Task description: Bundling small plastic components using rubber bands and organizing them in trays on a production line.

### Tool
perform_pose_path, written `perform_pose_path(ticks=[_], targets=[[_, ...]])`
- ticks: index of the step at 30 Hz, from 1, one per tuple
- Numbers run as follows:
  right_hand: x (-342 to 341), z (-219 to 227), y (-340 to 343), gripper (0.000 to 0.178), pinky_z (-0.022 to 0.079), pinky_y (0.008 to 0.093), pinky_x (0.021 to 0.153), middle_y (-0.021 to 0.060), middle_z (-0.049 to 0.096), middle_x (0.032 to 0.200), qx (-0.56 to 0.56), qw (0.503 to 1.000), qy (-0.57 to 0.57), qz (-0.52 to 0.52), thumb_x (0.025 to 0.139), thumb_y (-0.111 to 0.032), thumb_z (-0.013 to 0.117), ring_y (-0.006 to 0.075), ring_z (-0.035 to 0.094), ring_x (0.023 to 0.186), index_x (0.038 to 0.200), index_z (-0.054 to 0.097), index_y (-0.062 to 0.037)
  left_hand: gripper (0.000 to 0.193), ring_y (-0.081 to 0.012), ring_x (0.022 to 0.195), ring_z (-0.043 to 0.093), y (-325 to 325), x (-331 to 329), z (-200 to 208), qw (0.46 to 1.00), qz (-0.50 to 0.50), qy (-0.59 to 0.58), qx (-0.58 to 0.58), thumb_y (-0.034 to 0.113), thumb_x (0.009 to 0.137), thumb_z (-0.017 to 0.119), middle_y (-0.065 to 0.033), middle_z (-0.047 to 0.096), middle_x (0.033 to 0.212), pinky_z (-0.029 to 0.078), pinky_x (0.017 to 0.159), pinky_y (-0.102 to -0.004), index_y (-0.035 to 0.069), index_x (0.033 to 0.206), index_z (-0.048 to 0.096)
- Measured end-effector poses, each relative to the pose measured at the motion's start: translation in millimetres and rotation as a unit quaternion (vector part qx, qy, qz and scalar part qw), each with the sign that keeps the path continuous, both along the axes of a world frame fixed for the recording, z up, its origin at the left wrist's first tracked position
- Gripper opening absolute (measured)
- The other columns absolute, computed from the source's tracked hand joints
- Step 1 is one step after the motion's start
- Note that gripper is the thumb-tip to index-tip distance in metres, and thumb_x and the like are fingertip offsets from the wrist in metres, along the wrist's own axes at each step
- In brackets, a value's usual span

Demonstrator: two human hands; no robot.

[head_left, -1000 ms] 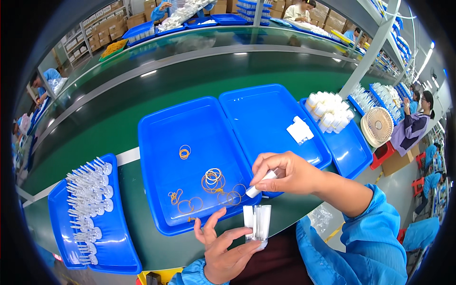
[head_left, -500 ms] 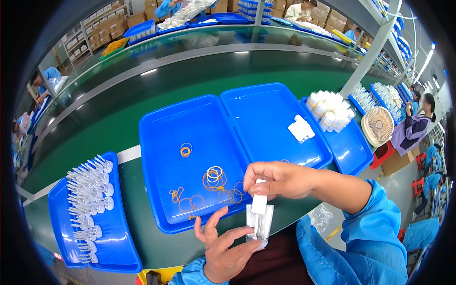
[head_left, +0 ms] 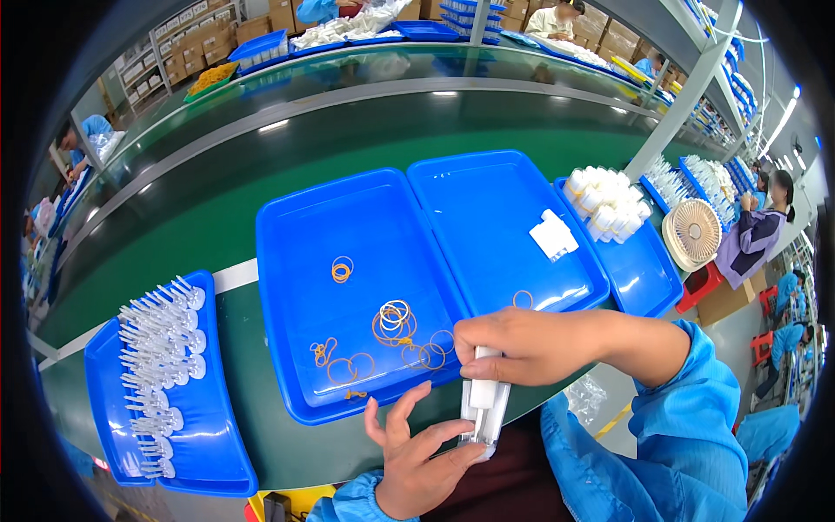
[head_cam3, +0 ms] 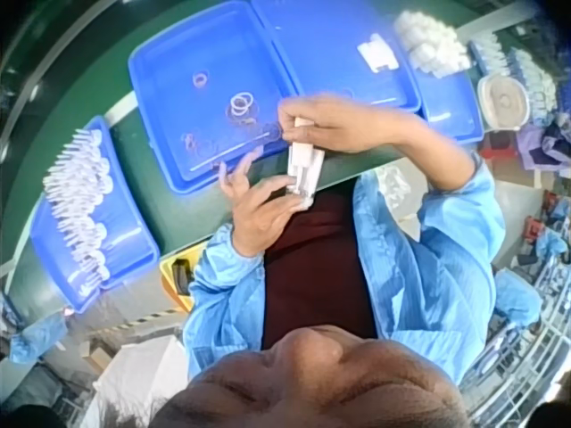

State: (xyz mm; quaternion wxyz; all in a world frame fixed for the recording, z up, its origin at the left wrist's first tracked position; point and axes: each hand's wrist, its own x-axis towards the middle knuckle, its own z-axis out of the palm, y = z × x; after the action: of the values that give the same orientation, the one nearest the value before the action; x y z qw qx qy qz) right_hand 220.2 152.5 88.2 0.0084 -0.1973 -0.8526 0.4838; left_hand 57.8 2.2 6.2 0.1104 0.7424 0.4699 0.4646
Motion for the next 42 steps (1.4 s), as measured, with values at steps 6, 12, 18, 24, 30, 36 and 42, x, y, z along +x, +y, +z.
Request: perform_pose_path(ticks=[6, 12, 18, 24, 30, 36, 42], targets=[[-1.9, -10.7, -20.7, 0.014, 0.036, 0.0403, 0.073, 0.0119, 0.055, 0.079, 0.066, 0.997, -0.006, 0.049, 0.089, -0.021, 0.05, 0.0313, 0.055, 0.076, 0.088, 0.046, -0.0069, 0.012, -0.033, 0.108, 0.048, 0.3, -2.9, 9.7, 0.999, 0.014, -0.006, 0.03, 0.026, 0.063, 0.074, 0.0, 0.058, 0.096, 0.017, 0.099, -0.052, 0.026, 0.071, 0.065], [-9.3, -14.5, -44.3, 0.013, 0.028, 0.0348, 0.071, 0.004, 0.05, 0.08, 0.073, 0.99, 0.04, 0.112, 0.087, -0.02, 0.054, 0.0223, 0.047, 0.08, 0.086, 0.046, -0.009, 0.041, -0.038, 0.105, 0.047, -15.5, -3.7, -2.7, 0.991, 0.04, -0.109, 0.067, 0.034, 0.065, 0.076, -0.0136, 0.05, 0.11, 0.02, 0.097, -0.0552, 0.027, 0.101, 0.057], [-25.9, -8.1, -51.7, 0.013, 0.026, 0.0349, 0.068, 0.0017, 0.046, 0.078, 0.124, 0.979, 0.111, 0.116, 0.086, -0.019, 0.056, 0.021, 0.044, 0.076, 0.083, 0.046, -0.01, 0.091, -0.0367, 0.108, 0.046, -24.2, -12.4, -9.0, 0.938, -0.065, -0.336, -0.057, 0.036, 0.061, 0.081, -0.0184, 0.039, 0.122, 0.031, 0.094, -0.0499, 0.013, 0.131, 0.028], [-61.4, -9.9, -56.3, 0.017, 0.03, 0.0398, 0.079, 0.005, 0.053, 0.09, 0.081, 0.936, 0.205, 0.276, 0.085, -0.026, 0.059, 0.0238, 0.049, 0.092, 0.092, 0.056, -0.0106, 0.089, -0.0206, 0.112, 0.044, -19.4, -17.7, -18.7, 0.759, -0.28, -0.543, -0.226, 0.02, 0.058, 0.083, -0.0101, 0.04, 0.124, 0.029, 0.099, -0.0388, 0.004, 0.13, 0.033], [-107.0, -53.6, 14.5, 0.022, 0.03, 0.0355, 0.077, 0.006, 0.052, 0.099, 0.268, 0.957, 0.087, 0.067, 0.078, -0.019, 0.066, 0.0231, 0.048, 0.095, 0.097, 0.058, -0.0123, 0.06, -0.0125, 0.083, 0.053, -32.1, -38.5, -24.4, 0.626, -0.243, -0.654, -0.348, -0.004, 0.073, 0.064, -0.0045, 0.053, 0.093, 0.045, 0.072, -0.0262, 0.0, 0.126, 0.036], [-119.8, -99.9, 30.6, 0.017, 0.03, 0.0373, 0.074, 0.0021, 0.053, 0.089, 0.364, 0.925, 0.052, 0.099, 0.075, -0.022, 0.066, 0.0218, 0.048, 0.089, 0.082, 0.054, -0.0121, 0.036, -0.0157, 0.081, 0.055, -31.5, -41.6, -12.1, 0.632, -0.206, -0.714, -0.22, -0.008, 0.077, 0.058, -0.0071, 0.055, 0.091, 0.047, 0.07, -0.0292, 0.001, 0.109, 0.044], [-111.6, -87.3, 22.8, 0.01, 0.029, 0.0376, 0.074, 0.0014, 0.052, 0.085, 0.436, 0.887, 0.109, 0.11, 0.077, -0.016, 0.062, 0.0204, 0.049, 0.085, 0.082, 0.054, -0.0121, 0.038, -0.0154, 0.064, 0.058, -26.2, -53.4, -7.5, 0.818, 0.06, -0.525, -0.227, -0.012, 0.069, 0.063, -0.0134, 0.058, 0.086, 0.048, 0.055, -0.0263, 0.001, 0.099, 0.044]])
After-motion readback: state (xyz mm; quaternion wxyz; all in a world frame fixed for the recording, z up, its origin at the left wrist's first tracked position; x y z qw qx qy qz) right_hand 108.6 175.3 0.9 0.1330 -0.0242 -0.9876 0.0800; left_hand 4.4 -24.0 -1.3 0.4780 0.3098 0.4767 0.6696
